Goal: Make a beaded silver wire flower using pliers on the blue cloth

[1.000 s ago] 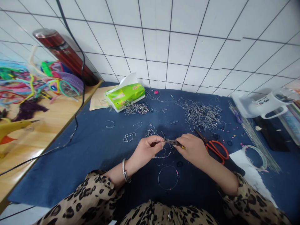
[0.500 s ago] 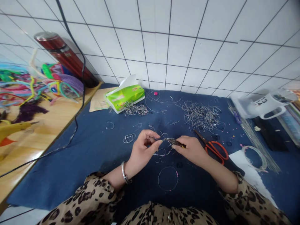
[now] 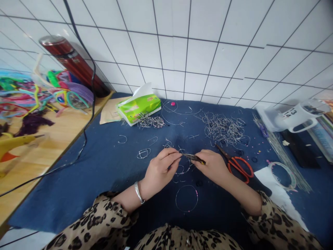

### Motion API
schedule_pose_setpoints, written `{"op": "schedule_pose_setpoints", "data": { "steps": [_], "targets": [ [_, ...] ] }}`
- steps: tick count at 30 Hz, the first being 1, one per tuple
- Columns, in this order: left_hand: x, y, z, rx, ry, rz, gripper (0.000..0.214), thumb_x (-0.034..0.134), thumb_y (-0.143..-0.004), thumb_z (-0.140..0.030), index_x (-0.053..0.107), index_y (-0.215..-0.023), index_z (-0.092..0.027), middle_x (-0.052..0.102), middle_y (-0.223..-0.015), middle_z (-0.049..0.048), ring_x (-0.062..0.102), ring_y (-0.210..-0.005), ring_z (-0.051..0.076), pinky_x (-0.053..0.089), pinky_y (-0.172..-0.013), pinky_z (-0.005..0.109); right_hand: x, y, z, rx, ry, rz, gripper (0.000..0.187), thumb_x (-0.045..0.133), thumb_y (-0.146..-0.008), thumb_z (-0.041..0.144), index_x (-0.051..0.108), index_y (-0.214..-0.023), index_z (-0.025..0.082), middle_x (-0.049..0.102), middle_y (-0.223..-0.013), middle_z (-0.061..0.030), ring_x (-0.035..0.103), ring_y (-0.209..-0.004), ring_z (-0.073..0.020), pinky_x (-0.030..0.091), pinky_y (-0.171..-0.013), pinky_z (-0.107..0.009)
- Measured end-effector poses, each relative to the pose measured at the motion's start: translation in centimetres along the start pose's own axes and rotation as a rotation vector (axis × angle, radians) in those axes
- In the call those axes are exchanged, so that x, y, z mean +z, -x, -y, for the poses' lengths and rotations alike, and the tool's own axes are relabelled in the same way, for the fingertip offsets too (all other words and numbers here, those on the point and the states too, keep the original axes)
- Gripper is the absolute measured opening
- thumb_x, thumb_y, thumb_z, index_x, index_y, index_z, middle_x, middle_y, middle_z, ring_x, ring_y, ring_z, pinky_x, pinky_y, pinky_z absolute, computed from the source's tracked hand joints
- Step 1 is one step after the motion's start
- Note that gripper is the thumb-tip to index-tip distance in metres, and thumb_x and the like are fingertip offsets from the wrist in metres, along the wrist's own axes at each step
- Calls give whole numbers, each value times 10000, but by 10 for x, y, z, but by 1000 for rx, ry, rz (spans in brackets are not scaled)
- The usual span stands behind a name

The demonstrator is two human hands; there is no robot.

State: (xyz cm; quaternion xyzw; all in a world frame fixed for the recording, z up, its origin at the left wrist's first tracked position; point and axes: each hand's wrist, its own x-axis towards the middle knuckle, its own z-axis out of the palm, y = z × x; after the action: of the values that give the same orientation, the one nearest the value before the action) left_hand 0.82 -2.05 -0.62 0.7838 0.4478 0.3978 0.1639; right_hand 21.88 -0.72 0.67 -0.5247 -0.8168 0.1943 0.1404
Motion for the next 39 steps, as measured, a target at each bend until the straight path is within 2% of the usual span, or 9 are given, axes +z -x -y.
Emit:
{"op": "schedule_pose_setpoints", "data": {
  "steps": [5, 10, 15, 22, 25, 31, 33, 36, 39],
  "targets": [
    [3, 3, 3, 10, -64, 16, 205, 535, -837, -160, 619, -1023, -182, 611, -1071, 75, 599, -957, 166, 543, -826, 317, 3, 1, 0, 0, 44, -22, 225, 491, -867, 344, 593, -728, 199, 560, -699, -3, 507, -732, -128, 329, -666, -236],
    [1, 1, 2, 15, -103, 75, 240, 516, -846, -156, 599, -1071, -174, 578, -1126, 91, 567, -1023, 195, 518, -877, 362, 5, -1, 0, 23, -30, 33, 253, 515, -850, 367, 564, -671, 195, 530, -670, 17, 497, -678, -111, 316, -616, -223],
    [-1, -2, 4, 11, -125, 111, 230, 505, -856, -173, 606, -1063, -178, 569, -1085, 97, 572, -958, 193, 526, -820, 367, 5, -3, 1, 55, -115, 87, 284, 527, -837, 368, 524, -620, 185, 502, -643, 33, 475, -621, -96, 294, -574, -216],
    [2, -3, 10, 28, -122, 88, 133, 533, -844, -188, 637, -925, -174, 606, -950, 64, 588, -827, 157, 522, -748, 318, 7, -2, 2, 55, -115, 120, 281, 528, -837, 374, 513, -627, 187, 508, -653, 31, 480, -628, -100, 303, -582, -220],
    [2, -2, 12, 70, -145, 68, 126, 538, -838, -183, 639, -911, -166, 620, -948, 67, 591, -827, 158, 514, -743, 316, 9, 0, 2, 33, -63, 96, 259, 523, -839, 371, 538, -652, 193, 519, -673, 19, 487, -662, -113, 320, -599, -225],
    [1, -3, 13, 133, -196, 79, 138, 532, -844, -174, 634, -936, -176, 641, -975, 63, 599, -870, 169, 486, -741, 323, 6, 1, 4, -39, 145, -70, 151, 509, -846, 279, 604, -773, 187, 571, -764, -33, 485, -781, -156, 341, -734, -284],
    [0, -4, 13, 133, -202, 82, 136, 533, -844, -171, 634, -936, -178, 643, -981, 61, 599, -877, 169, 480, -740, 322, 1, 2, 4, -44, 99, 3, 165, 521, -844, 311, 593, -759, 190, 569, -750, -21, 491, -749, -145, 349, -702, -272],
    [-1, -4, 13, 126, -203, 82, 136, 539, -842, -174, 633, -940, -178, 645, -982, 60, 600, -875, 168, 476, -736, 320, -6, 3, 4, -42, -23, 207, 248, 510, -851, 377, 547, -688, 195, 546, -689, 12, 493, -648, -111, 343, -598, -234],
    [0, -4, 13, 130, -200, 81, 139, 534, -844, -176, 639, -935, -180, 648, -974, 64, 603, -869, 168, 477, -733, 319, -7, 4, 5, -4, 99, 148, 206, 533, -835, 358, 560, -710, 196, 555, -719, -9, 510, -713, -141, 351, -634, -254]
  ]
}}
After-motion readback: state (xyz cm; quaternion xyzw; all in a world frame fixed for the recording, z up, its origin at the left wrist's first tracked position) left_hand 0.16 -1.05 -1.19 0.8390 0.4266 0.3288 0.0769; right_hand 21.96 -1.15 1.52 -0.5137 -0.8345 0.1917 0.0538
